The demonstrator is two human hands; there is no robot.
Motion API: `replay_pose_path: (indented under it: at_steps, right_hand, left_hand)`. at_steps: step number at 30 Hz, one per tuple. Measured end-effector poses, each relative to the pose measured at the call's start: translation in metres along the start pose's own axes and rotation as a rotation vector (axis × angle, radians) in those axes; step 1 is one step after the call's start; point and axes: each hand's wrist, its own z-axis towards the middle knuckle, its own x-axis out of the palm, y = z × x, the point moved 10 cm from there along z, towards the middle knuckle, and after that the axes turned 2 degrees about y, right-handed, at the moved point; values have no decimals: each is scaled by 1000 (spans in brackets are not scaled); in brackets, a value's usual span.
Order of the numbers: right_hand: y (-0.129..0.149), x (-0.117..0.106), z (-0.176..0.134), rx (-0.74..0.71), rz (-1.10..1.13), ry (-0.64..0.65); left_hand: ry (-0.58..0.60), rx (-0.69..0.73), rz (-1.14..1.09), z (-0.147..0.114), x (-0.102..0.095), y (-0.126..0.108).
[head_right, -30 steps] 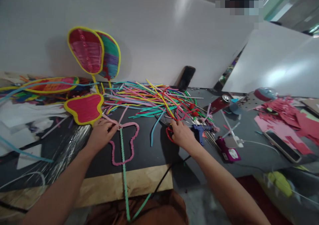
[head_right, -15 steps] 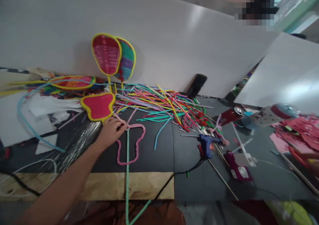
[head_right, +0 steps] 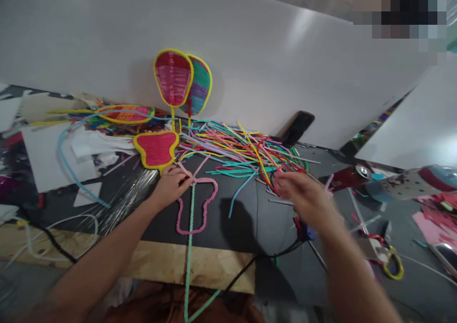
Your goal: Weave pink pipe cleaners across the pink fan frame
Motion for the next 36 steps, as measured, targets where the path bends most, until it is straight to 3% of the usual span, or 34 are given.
replay_pose_path:
  at_steps: [5, 8, 12, 16, 21, 32, 36]
  right_hand:
    - [100, 178, 58, 166, 846, 356]
    - [129, 229, 84, 240, 1178, 349]
    - [123, 236, 92, 257, 1200, 280]
    - [107, 234, 83, 263, 1135, 251]
    - [94, 247, 71, 344, 1221, 254]
    - [102, 243, 67, 341, 1445, 266]
    - [101, 237, 71, 260, 1243, 227]
  left_hand:
    - [14, 0, -16, -1, 2, 0]
    - [19, 8, -22, -2, 2, 0]
    - [-4, -2, -31, -3, 0, 2]
    - [-40, -53, -25, -3, -4, 7]
    - [-41, -136, 18, -2, -4, 14]
    - [-85, -167, 42, -1, -7, 20]
    - [-67, -172, 35, -1, -7, 20]
